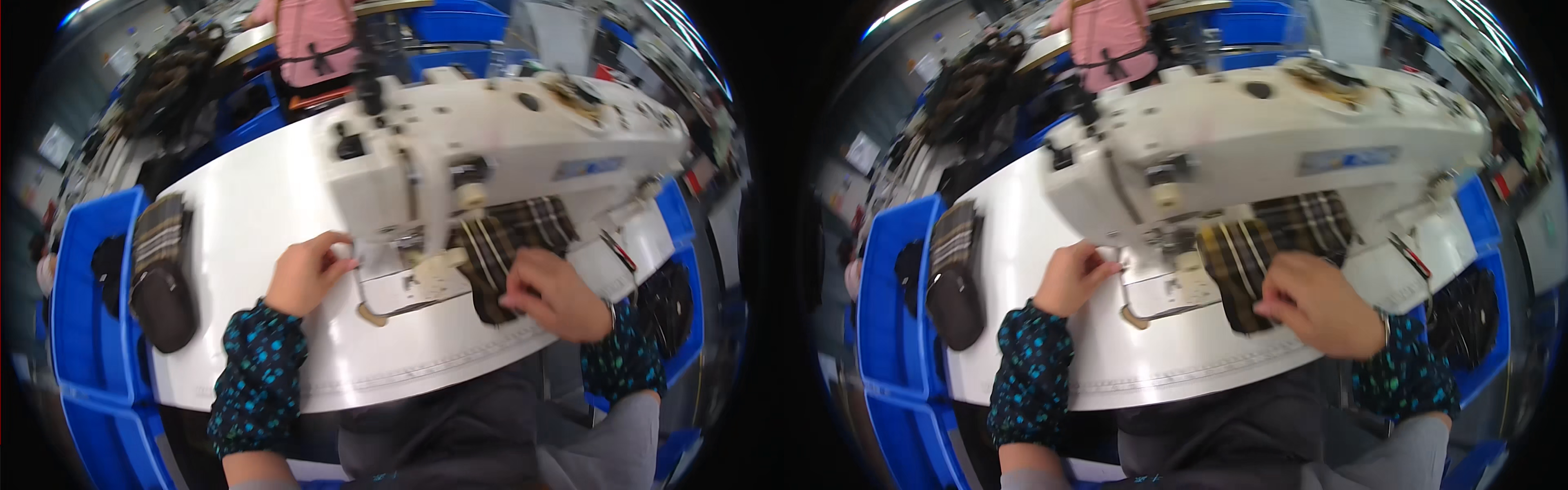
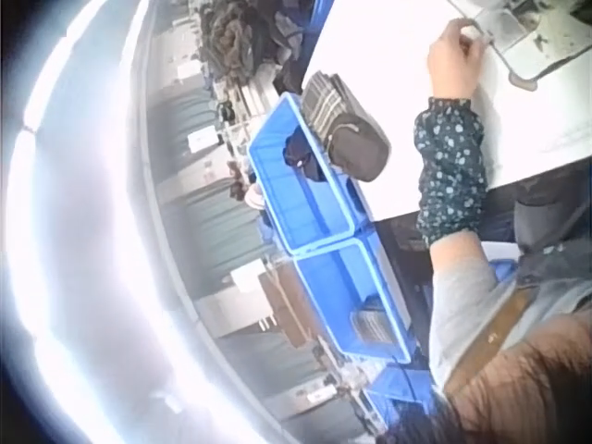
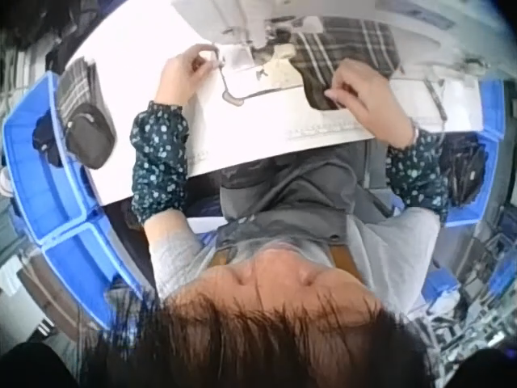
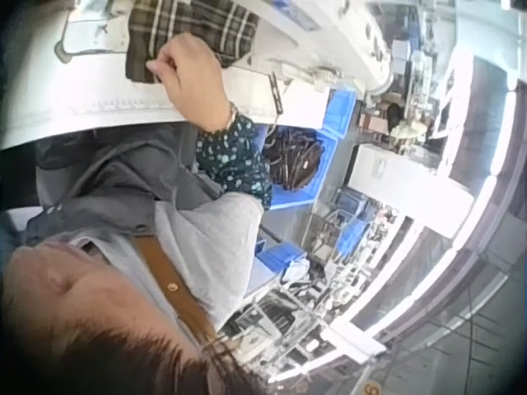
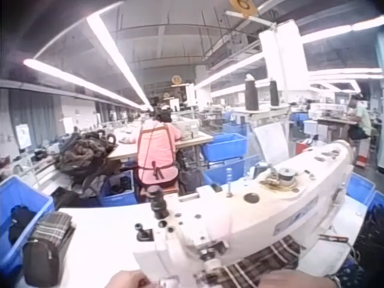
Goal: Sewing together pieces of leather or fabric to create a small pouch or bag.
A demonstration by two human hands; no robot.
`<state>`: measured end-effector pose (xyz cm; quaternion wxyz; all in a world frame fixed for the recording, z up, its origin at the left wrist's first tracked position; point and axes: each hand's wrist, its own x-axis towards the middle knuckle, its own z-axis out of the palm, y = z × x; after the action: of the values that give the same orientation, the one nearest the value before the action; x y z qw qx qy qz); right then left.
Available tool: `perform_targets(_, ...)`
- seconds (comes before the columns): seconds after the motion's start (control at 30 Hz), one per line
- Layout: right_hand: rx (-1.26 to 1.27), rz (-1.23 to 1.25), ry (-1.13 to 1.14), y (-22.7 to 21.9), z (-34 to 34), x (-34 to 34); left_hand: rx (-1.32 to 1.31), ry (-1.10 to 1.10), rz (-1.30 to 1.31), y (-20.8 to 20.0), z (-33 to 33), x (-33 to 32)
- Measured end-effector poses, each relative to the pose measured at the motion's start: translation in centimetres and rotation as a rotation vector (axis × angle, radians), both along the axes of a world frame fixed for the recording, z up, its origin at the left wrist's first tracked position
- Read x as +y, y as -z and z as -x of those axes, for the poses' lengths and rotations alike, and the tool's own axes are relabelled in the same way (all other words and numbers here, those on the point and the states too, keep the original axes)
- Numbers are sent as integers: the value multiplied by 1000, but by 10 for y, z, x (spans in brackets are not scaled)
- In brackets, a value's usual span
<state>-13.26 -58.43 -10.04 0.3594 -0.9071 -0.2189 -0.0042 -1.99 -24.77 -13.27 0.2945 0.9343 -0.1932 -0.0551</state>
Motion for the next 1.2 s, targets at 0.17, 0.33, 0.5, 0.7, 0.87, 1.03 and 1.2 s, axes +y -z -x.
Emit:
perform_targets(0.17,-237,100,-372,33,4,73,-129,-18,53,2,1,13)
perform_targets(0.33,-389,112,-532,58,-39,98,-725,-326,-159,0,20,92)
perform_targets(0.5,-392,159,-524,60,-51,102,-856,-977,-480,-12,39,227)
perform_targets(0.7,-365,131,-502,59,-49,102,-825,-1094,-449,-4,51,298)
perform_targets(0.87,-426,117,-508,57,-47,101,-715,-919,262,-41,63,270)
perform_targets(1.03,-402,-81,-609,50,-38,89,-203,-504,782,-81,101,153)
perform_targets(1.2,937,-768,-590,41,-14,94,358,-268,838,-64,149,58)
